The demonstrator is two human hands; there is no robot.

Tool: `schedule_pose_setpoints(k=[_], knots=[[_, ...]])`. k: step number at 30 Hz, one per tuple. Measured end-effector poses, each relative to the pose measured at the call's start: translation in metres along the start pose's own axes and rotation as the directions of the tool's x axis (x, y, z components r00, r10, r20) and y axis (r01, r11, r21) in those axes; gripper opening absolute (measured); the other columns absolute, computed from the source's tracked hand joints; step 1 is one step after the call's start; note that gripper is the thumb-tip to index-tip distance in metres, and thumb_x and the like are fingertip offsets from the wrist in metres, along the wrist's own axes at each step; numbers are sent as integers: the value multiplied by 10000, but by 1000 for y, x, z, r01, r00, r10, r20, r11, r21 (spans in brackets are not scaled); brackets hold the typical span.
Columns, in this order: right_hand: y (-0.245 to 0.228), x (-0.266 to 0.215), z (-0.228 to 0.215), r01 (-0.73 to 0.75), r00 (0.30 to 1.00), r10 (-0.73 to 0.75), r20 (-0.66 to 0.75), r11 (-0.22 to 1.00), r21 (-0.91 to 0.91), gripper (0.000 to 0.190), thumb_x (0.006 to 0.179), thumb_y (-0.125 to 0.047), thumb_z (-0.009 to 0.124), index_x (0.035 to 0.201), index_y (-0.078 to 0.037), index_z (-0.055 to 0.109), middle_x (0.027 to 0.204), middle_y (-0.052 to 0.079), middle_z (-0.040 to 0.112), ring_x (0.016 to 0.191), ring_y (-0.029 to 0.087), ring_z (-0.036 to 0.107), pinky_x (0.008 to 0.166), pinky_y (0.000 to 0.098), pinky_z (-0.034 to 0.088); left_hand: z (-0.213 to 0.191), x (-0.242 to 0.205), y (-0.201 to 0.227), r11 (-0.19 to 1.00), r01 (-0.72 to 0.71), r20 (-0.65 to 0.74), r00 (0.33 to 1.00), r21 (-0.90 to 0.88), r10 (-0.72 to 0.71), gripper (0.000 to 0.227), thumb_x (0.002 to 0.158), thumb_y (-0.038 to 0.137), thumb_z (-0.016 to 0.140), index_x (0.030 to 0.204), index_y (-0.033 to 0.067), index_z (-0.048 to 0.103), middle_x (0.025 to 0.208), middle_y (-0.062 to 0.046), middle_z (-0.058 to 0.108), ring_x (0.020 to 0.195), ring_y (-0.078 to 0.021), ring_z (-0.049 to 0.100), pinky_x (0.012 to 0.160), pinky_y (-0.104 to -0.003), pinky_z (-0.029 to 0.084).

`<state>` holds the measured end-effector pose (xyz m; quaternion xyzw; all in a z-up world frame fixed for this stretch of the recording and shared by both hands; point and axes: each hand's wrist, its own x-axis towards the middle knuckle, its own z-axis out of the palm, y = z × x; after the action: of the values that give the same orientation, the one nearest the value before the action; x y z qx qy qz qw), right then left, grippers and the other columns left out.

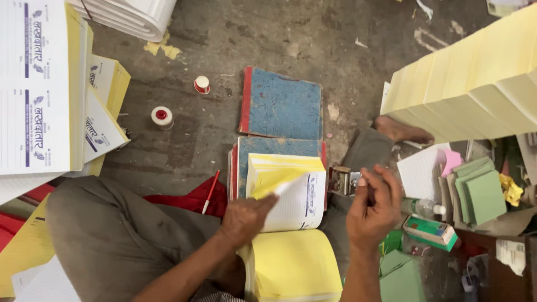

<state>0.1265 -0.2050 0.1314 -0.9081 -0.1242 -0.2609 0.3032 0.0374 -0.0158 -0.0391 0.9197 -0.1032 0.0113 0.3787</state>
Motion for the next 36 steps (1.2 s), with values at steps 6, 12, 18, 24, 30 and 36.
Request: schedule_pose_setpoints(k=[6,12,18,24,30,36], knots=[[-2,-1,25,4,993,-7,118,1000,29,159,1003,17,665,1150,4,725,1203,113,680,877,141,672,722,273,547,-14,-25,38,807,-70,287,914,-587,288,431,895,253,751,1315,164,707,1021,-58,800,673,-173,723,598,-339,578],[0,4,30,-66,968,77,239,996,-54,192,962,22,663,1140,-3,730,1134,116,710,755,178,670,682,317,541,-18,7,-5,975,-82,-294,945,206,142,386,917,185,703,1268,24,700,1223,-153,764,392,-131,584,364,-285,481],[6,-19,65,57,983,-34,183,991,-125,231,964,26,645,1175,-25,726,1212,128,694,923,222,717,762,318,592,-3,6,-29,949,-98,-309,931,301,194,435,883,32,629,1313,62,694,1266,-113,733,561,-149,668,508,-284,521],[4,-18,44,-18,984,20,177,1000,-12,221,995,19,631,1194,-21,718,1239,130,683,971,240,727,757,319,604,-9,7,-9,998,-68,-242,968,-3,66,320,942,40,636,1251,71,711,1144,-133,782,635,-173,713,556,-319,562],[-4,-7,39,-63,974,71,213,997,-46,271,981,15,626,1231,-52,706,1247,124,693,909,226,720,766,326,589,-27,0,22,816,325,514,857,-478,-40,467,916,222,732,1376,200,655,936,-182,793,586,-181,680,683,-326,552],[0,-26,61,24,979,-7,203,996,-81,277,958,28,640,1209,-61,716,1245,138,693,1002,271,724,798,340,586,-22,16,-19,960,-83,-380,906,267,185,419,913,81,611,1322,98,696,1241,-107,765,672,-173,674,595,-310,526]])
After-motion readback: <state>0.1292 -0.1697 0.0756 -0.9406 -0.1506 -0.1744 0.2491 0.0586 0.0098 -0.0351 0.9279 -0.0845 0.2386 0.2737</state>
